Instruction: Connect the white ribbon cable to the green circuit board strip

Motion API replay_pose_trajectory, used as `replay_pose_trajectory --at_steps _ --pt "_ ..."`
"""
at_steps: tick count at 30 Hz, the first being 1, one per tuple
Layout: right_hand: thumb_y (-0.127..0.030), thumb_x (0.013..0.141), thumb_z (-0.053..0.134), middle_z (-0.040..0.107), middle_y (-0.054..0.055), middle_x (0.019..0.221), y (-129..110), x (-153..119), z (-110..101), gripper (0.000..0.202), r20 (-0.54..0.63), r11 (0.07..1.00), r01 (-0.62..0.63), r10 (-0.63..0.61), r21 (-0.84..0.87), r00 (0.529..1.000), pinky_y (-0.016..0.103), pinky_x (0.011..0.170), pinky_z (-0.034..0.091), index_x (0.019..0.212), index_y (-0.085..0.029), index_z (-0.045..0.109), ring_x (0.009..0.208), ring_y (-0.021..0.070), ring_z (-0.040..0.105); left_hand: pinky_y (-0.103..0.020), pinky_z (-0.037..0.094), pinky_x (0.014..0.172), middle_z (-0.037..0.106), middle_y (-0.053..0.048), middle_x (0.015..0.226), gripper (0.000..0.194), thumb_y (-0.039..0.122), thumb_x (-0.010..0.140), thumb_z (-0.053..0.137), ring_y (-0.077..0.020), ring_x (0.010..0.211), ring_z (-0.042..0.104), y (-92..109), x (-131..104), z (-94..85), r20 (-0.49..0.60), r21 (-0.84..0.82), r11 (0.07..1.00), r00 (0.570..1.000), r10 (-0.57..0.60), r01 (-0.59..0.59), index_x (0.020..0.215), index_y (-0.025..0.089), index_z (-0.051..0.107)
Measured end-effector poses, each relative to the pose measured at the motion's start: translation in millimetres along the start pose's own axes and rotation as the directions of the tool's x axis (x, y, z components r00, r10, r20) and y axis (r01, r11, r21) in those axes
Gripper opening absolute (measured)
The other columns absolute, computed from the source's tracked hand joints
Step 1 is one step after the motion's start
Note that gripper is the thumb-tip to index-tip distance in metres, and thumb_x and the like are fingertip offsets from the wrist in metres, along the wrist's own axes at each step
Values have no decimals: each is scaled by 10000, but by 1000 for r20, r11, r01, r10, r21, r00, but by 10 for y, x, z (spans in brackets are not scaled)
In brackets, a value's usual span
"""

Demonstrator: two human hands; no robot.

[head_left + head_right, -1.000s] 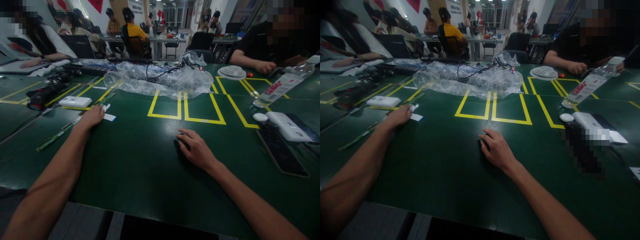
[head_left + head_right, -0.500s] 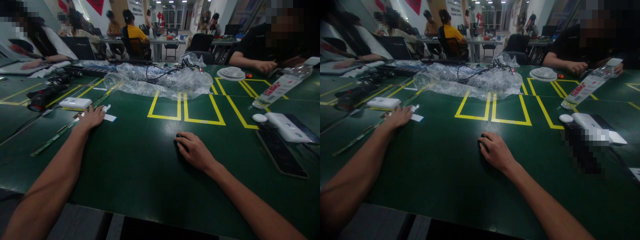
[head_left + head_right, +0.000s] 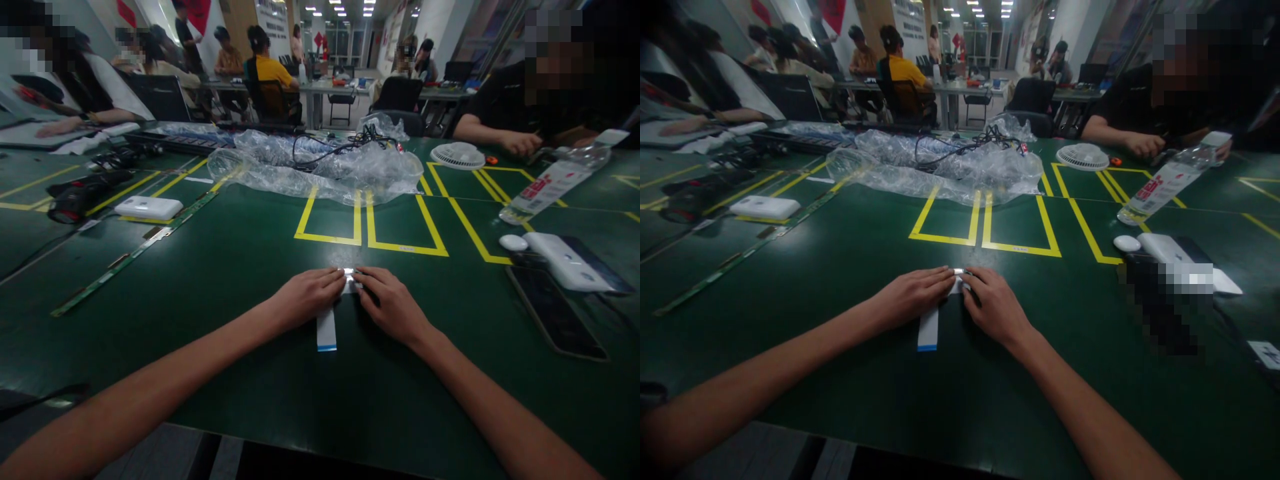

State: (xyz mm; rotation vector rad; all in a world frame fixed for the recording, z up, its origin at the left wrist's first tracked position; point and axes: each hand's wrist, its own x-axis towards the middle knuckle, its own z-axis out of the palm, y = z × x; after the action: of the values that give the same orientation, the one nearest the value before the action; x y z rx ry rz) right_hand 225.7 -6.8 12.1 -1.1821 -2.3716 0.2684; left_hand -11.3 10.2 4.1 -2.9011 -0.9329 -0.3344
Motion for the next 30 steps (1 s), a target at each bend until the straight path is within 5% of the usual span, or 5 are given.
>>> replay_pose_trajectory --at_steps 14,18,21,24,30 --pt "-231 1005 509 629 220 1425 -10 -5 72 414 67 988 9 1 -152 998 590 1100 499 1365 -93 658 1346 370 563 -422 520 1124 605 -179 1432 332 221 1065 538 -278 1318 609 61 -35 -47 -31 -45 996 997 75 -77 1352 77 620" --pt "-250 1008 514 622 208 1439 4 -25 80 408 65 988 5 5 -154 998 587 1119 488 1363 -115 662 1354 360 563 -442 529 1083 623 -145 1420 383 314 1093 461 -273 1298 616 -317 -91 -132 -38 -44 989 989 -144 142 1366 110 634" --pt "-268 1008 525 612 197 1458 20 -46 86 409 57 992 -9 16 -130 998 602 1117 490 1373 -138 656 1371 361 550 -502 450 1141 583 -175 1461 483 383 1092 406 -314 1369 544 -903 -346 -252 -72 56 876 877 -475 479 1414 80 600" --pt "-272 1008 528 609 201 1463 21 -55 81 417 57 994 -14 21 -111 998 627 1102 496 1388 -143 642 1375 370 548 -533 383 1166 482 -240 1535 656 508 1062 396 -377 1431 454 -1512 -813 -370 -172 125 616 629 -758 777 1453 0 531" --pt "-260 997 530 621 186 1457 -9 -46 67 427 48 994 -27 32 -109 998 618 1097 507 1397 -154 637 1359 360 569 -546 417 1018 670 -305 1175 1000 727 992 160 -456 1281 558 -2076 -1525 -442 -94 155 397 414 -906 905 1084 -138 654"
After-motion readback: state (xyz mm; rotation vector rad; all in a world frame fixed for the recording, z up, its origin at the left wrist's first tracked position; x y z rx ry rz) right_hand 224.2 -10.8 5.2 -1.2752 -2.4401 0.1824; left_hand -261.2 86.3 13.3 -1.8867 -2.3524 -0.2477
